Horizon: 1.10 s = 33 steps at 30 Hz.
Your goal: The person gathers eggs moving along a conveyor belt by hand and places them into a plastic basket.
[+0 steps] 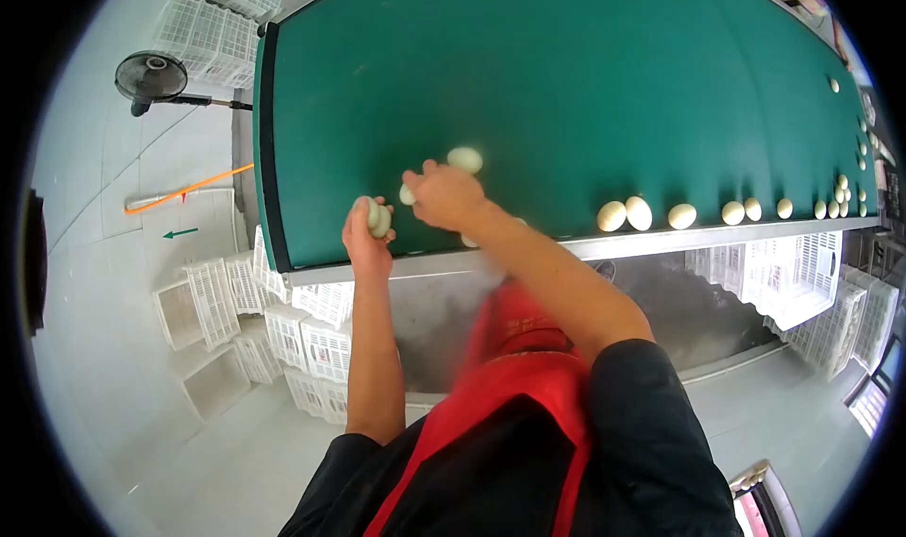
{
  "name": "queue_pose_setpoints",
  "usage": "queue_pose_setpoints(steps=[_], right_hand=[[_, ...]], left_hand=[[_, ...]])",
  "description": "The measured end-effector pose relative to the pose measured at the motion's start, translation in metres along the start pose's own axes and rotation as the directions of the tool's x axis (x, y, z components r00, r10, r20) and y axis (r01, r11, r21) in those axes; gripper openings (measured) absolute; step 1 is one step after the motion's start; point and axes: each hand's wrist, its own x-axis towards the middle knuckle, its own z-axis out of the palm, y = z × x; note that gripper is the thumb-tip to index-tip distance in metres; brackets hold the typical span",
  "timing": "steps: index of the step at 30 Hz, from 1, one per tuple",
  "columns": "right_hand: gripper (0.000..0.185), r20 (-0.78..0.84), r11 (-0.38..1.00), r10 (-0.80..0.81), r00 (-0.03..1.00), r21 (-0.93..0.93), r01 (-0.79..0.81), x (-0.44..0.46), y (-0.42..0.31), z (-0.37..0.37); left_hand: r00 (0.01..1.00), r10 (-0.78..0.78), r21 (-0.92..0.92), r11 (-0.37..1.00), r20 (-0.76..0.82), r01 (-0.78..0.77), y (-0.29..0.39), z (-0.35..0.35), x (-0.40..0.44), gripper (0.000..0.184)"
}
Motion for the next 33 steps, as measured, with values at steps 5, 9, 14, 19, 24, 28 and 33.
queue_pose_setpoints(steps=[5, 9, 14, 19, 24, 28, 33], right_hand=[[0.049, -0.209, 0.95, 0.075, 0.975, 0.313, -0.006, 0.008, 0.042, -0.033], [0.052, -0.009, 0.58, 0.314, 0.949, 0.794, -0.184, -0.01, 0.079, -0.078], [0.046, 0.127, 0.237, 0.468, 0.875, 0.935, -0.262, -0.074, 0.09, -0.137], [0.032, 0.296, -0.233, 0.513, 0.806, 0.951, -0.201, -0.141, 0.107, -0.158], [0.033, 0.316, -0.466, 0.519, 0.794, 0.884, -0.047, -0.198, 0.133, -0.165], [0.034, 0.303, -0.554, 0.501, 0.811, 0.832, 0.031, -0.249, 0.149, -0.18], [0.034, 0.273, -0.552, 0.516, 0.812, 0.831, 0.072, -0.325, 0.179, -0.2]], left_hand=[[0.964, -0.209, 0.424, 0.897, 0.164, 0.123, 0.01, 0.008, -0.032, 0.035], [0.891, 0.035, 0.665, 0.653, 0.452, -0.363, -0.014, 0.01, -0.053, 0.043], [0.829, -0.001, 0.717, 0.503, 0.56, -0.483, -0.012, 0.015, -0.071, 0.05], [0.843, -0.064, 0.794, 0.379, 0.535, -0.475, -0.002, 0.047, -0.074, 0.051], [0.843, -0.09, 0.843, 0.163, 0.531, -0.513, 0.013, 0.058, -0.071, 0.052], [0.915, -0.03, 0.851, 0.38, 0.403, -0.362, 0.0, 0.043, -0.061, 0.053], [0.982, 0.115, 0.703, 0.686, 0.149, -0.187, -0.042, 0.016, -0.024, 0.046]])
